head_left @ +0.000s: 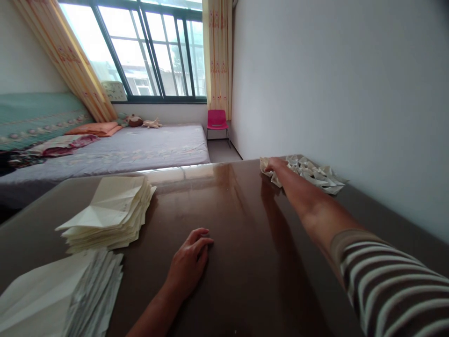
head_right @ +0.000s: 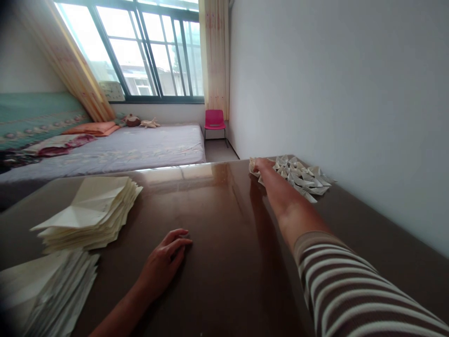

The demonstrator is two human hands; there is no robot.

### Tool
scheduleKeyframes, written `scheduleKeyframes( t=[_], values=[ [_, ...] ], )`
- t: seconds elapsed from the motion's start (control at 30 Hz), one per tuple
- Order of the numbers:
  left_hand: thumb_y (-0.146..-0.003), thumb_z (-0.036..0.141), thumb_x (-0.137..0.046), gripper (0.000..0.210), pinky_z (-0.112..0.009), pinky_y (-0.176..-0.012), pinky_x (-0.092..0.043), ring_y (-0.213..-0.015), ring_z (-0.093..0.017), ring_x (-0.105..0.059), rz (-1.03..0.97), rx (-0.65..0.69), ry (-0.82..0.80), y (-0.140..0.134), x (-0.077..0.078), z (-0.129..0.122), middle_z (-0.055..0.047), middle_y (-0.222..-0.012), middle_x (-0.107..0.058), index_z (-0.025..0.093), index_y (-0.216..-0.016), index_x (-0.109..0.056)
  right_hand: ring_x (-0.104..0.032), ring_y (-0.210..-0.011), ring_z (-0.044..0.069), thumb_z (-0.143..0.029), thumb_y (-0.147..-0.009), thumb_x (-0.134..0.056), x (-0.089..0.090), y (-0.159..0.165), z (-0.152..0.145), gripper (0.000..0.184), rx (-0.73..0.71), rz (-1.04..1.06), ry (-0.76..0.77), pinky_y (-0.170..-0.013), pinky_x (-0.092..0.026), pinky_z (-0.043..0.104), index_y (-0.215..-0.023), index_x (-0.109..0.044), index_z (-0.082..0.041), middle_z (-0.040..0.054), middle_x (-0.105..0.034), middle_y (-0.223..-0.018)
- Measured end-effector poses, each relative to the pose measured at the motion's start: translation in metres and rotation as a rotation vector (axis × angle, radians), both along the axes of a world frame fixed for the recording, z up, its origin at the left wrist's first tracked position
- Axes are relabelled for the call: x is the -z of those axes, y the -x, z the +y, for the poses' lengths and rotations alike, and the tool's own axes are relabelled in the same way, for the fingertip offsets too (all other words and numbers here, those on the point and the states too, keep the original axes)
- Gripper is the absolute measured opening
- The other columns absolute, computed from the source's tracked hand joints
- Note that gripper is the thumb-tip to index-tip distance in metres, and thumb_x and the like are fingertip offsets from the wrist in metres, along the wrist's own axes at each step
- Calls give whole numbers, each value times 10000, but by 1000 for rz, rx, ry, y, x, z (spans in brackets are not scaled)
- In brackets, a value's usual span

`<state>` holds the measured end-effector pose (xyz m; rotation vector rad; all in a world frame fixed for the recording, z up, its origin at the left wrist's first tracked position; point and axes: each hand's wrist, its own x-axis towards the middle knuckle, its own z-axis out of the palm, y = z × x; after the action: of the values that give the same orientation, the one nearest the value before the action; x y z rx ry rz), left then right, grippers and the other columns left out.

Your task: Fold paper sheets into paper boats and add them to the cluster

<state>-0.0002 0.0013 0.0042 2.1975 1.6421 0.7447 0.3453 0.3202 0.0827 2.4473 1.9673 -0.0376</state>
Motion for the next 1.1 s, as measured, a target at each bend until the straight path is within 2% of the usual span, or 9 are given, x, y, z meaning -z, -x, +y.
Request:
scheduleKeyframes(
  t=[0.17,0.27,0.4,0.57,0.7,0.83,0.97,1.03,1.1],
  values=[
    [-889,217,-420,268,-287,-839,-513,-937,-153,-642,0,1,-6,0,1,1,-35,-1261,-541,269,-980,-667,-610,-1011,331,-559,-733,-643,-50,-9,-23,483,-11,-26,-53,-812,-443,447,-966,-709,-140,205,-660,-1062],
    [-882,206,-424,266,-298,-859,-503,-958,-159,-636,-8,4,-18,0,2,1,-29,-1249,-552,267,-969,-668,-607,-998,273,-479,-879,-464,-59,3,-70,419,-168,-12,-114,-780,-429,345,-1030,-693,-163,177,-656,-1107],
    [-865,176,-439,261,-298,-899,-487,-1006,-162,-614,-23,8,-56,-3,2,-3,-17,-1201,-583,261,-942,-673,-610,-725,148,-513,-828,-537,-11,56,-169,353,-525,82,-3,-633,-375,223,-777,-711,-210,41,-704,-790],
    [-862,158,-443,283,-284,-961,-458,-1078,-167,-570,56,55,-101,-8,-7,-12,-43,-1160,-609,230,-990,-685,-519,-559,129,-509,-867,-448,61,114,-269,403,-935,346,47,-527,-285,247,-664,-623,-209,15,-644,-627],
    [-854,151,-459,289,-250,-956,-456,-1041,-160,-593,169,98,-21,-11,-27,-16,-60,-1132,-636,204,-999,-704,-506,-548,159,-495,-854,-446,76,127,-285,376,-790,330,-123,-524,-243,278,-622,-565,-224,30,-634,-625],
    [-756,206,-632,278,-272,-938,-463,-999,-195,-620,250,77,51,14,-63,-25,-65,-1074,-671,204,-1025,-702,-526,-566,164,-485,-861,-436,76,121,-284,349,-818,382,-124,-544,-271,273,-650,-551,-232,23,-634,-650],
    [-861,270,-533,382,-454,-1018,-372,-1213,-324,-483,306,-224,38,79,-97,-50,-215,-1261,-555,84,-1190,-592,-527,-580,159,-479,-874,-424,81,117,-288,346,-831,426,-178,-560,-279,270,-666,-536,-226,18,-628,-663],
    [-879,393,-519,509,-500,-985,-365,-1290,-384,-369,355,-596,72,113,-105,-66,-246,-1369,-449,68,-1270,-504,-520,-581,155,-478,-874,-429,84,117,-289,343,-830,442,-203,-562,-276,268,-672,-537,-223,15,-625,-668],
    [-884,477,-484,662,-529,-938,-373,-1283,-443,-331,352,-666,97,139,-104,-80,-353,-1399,-328,-42,-1289,-416,-510,-577,149,-473,-875,-435,86,117,-289,340,-832,453,-214,-563,-271,265,-675,-541,-219,12,-619,-667]
  ],
)
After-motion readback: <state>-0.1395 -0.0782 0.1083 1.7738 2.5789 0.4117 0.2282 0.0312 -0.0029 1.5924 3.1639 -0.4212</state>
